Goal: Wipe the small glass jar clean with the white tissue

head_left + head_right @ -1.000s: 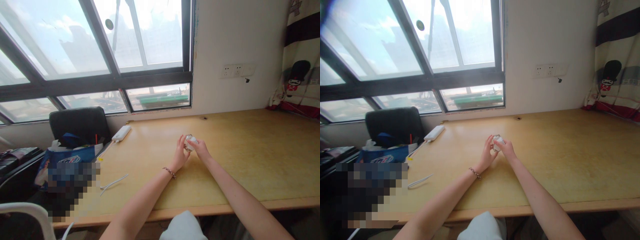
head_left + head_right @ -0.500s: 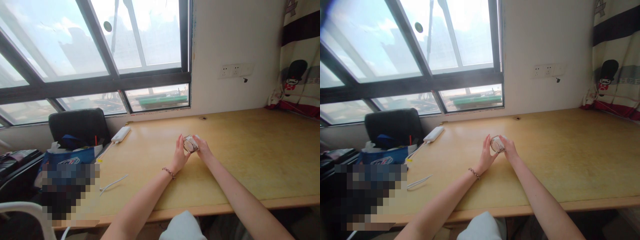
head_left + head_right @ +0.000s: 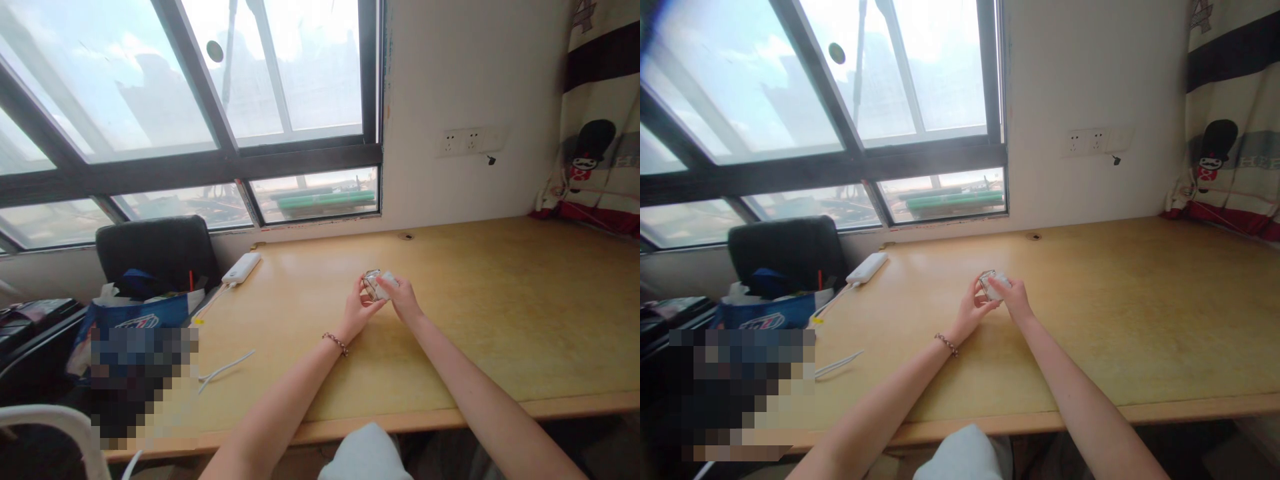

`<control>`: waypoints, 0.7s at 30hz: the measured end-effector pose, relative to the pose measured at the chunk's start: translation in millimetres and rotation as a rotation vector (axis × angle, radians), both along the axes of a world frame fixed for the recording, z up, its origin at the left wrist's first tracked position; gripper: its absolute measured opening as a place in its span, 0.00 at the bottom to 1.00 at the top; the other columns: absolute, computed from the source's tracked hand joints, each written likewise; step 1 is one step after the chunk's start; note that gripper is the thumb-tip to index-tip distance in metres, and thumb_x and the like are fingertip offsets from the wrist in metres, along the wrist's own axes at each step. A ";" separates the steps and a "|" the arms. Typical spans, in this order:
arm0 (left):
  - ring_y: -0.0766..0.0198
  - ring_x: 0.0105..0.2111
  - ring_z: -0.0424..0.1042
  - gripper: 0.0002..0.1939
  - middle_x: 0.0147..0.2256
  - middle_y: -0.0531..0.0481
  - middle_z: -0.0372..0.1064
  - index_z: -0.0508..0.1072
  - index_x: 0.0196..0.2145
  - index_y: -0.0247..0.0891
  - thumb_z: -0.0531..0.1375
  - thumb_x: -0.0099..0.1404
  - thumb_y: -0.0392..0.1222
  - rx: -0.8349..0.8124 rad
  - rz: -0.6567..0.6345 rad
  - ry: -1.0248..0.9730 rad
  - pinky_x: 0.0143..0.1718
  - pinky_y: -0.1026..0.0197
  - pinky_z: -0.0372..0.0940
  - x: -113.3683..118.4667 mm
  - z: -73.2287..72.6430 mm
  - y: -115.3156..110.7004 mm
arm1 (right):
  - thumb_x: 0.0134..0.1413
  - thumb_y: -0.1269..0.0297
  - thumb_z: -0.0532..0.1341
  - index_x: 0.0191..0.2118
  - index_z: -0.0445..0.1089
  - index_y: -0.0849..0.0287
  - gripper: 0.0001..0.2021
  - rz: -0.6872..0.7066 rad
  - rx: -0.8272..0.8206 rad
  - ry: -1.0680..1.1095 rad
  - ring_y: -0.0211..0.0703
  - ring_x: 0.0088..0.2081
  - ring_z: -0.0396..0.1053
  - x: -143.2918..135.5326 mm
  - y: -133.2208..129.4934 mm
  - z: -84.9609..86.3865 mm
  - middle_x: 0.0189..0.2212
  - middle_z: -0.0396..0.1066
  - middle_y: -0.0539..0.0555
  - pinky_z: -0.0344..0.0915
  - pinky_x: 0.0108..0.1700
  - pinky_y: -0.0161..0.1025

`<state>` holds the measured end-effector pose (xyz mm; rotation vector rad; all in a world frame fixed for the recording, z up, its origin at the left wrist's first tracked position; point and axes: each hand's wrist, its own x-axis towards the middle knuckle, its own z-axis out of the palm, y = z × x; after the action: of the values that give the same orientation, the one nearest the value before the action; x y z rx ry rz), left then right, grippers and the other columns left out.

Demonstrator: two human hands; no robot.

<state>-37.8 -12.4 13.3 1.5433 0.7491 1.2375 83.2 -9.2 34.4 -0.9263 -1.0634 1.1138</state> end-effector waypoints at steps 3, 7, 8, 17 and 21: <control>0.63 0.35 0.70 0.37 0.49 0.41 0.59 0.49 0.54 0.43 0.63 0.50 0.41 0.057 0.057 0.013 0.35 0.60 0.67 -0.9 1.0 -0.2 | 0.35 0.54 0.65 0.30 0.73 0.63 0.18 0.047 -0.007 -0.056 0.43 0.27 0.68 -1.0 -2.5 2.9 0.27 0.72 0.54 0.63 0.29 0.36; 0.58 0.44 0.65 0.39 0.50 0.42 0.58 0.49 0.55 0.43 0.63 0.49 0.40 0.251 0.145 0.176 0.43 0.54 0.63 -1.5 1.4 -0.8 | 0.35 0.53 0.64 0.31 0.72 0.64 0.19 0.022 -0.027 -0.058 0.42 0.26 0.67 -0.4 -1.6 2.9 0.25 0.72 0.55 0.62 0.27 0.35; 0.56 0.47 0.62 0.39 0.51 0.42 0.55 0.50 0.55 0.43 0.64 0.48 0.39 0.314 0.169 0.227 0.46 0.53 0.62 -1.6 1.8 -1.3 | 0.35 0.53 0.64 0.30 0.72 0.64 0.19 0.008 -0.032 -0.054 0.42 0.25 0.67 -0.1 -0.7 2.0 0.25 0.71 0.54 0.61 0.27 0.35; 0.55 0.58 0.44 0.36 0.58 0.44 0.41 0.45 0.57 0.44 0.54 0.54 0.28 0.576 0.203 0.457 0.55 0.47 0.48 -1.2 3.9 -5.5 | 0.35 0.52 0.64 0.26 0.71 0.63 0.17 0.006 -0.068 0.075 0.39 0.23 0.65 2.1 4.3 -0.7 0.23 0.70 0.53 0.60 0.26 0.34; 0.54 0.58 0.44 0.42 0.59 0.40 0.38 0.39 0.58 0.39 0.58 0.51 0.29 0.494 0.329 0.376 0.55 0.48 0.48 0.5 -2.2 -1.4 | 0.35 0.55 0.65 0.26 0.72 0.63 0.15 0.015 -0.044 0.111 0.41 0.26 0.67 2.8 1.9 3.1 0.25 0.72 0.54 0.62 0.29 0.35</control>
<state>-37.4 -13.8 11.1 2.1608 1.0220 1.4654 86.0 -7.3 37.5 -0.8819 -0.9607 1.1914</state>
